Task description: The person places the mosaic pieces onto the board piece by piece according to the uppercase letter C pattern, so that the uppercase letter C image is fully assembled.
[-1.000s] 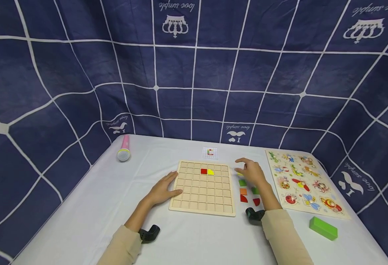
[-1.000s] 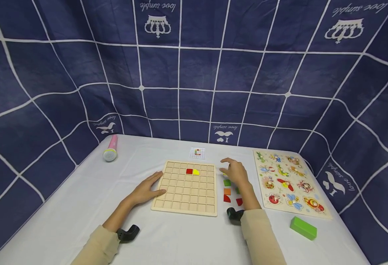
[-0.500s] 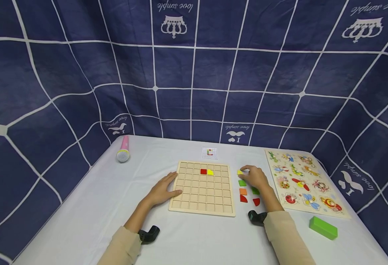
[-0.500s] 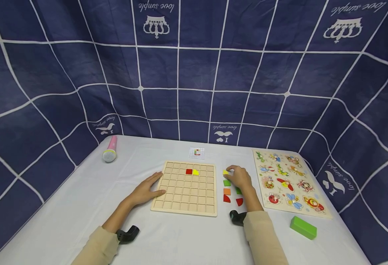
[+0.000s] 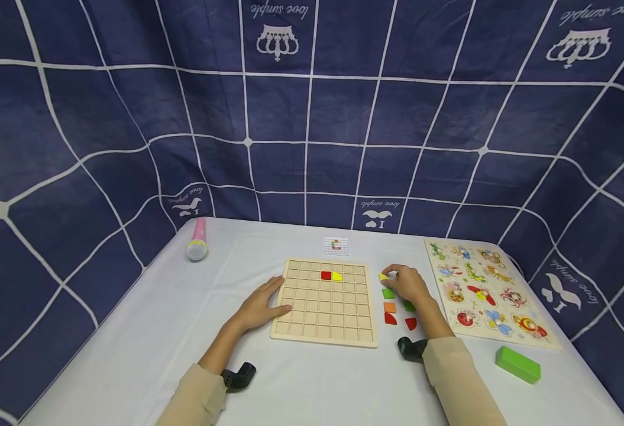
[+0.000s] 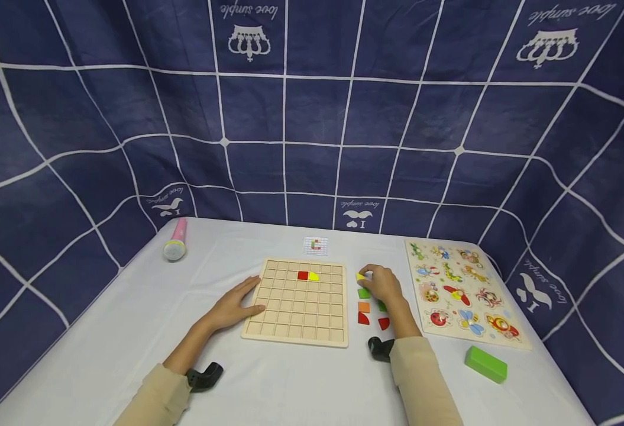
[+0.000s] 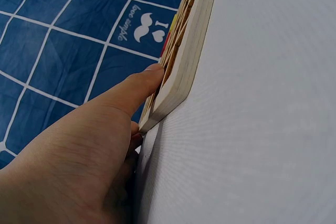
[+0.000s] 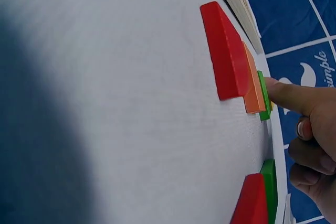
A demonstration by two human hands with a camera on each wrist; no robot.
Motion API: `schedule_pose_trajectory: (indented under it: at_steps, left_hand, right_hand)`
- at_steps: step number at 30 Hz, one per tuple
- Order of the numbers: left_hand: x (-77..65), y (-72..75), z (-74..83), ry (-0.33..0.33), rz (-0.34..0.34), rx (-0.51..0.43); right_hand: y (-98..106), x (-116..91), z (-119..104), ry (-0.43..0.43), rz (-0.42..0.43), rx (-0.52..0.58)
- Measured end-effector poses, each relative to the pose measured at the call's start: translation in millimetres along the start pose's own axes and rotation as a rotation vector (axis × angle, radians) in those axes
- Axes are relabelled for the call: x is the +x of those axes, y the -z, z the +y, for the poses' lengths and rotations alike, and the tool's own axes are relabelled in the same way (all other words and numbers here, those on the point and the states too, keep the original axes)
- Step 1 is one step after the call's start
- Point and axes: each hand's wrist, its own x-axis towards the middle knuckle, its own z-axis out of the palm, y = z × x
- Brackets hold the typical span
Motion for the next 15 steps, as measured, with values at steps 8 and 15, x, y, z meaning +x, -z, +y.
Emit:
schedule_pose_trajectory:
  at_steps: [8,15]
  left_hand:
    - [-1.9,-0.6,-0.1,0.0,-0.003,-0.006]
    - [-1.9,0.5,2.4,-0.012,0.009,-0.01]
  right_hand:
    - [-1.3,1.3,-2.9,0.01,-0.026,-0.021]
    - [5.1,0.1,2.5,-0.037,0.003,-0.028]
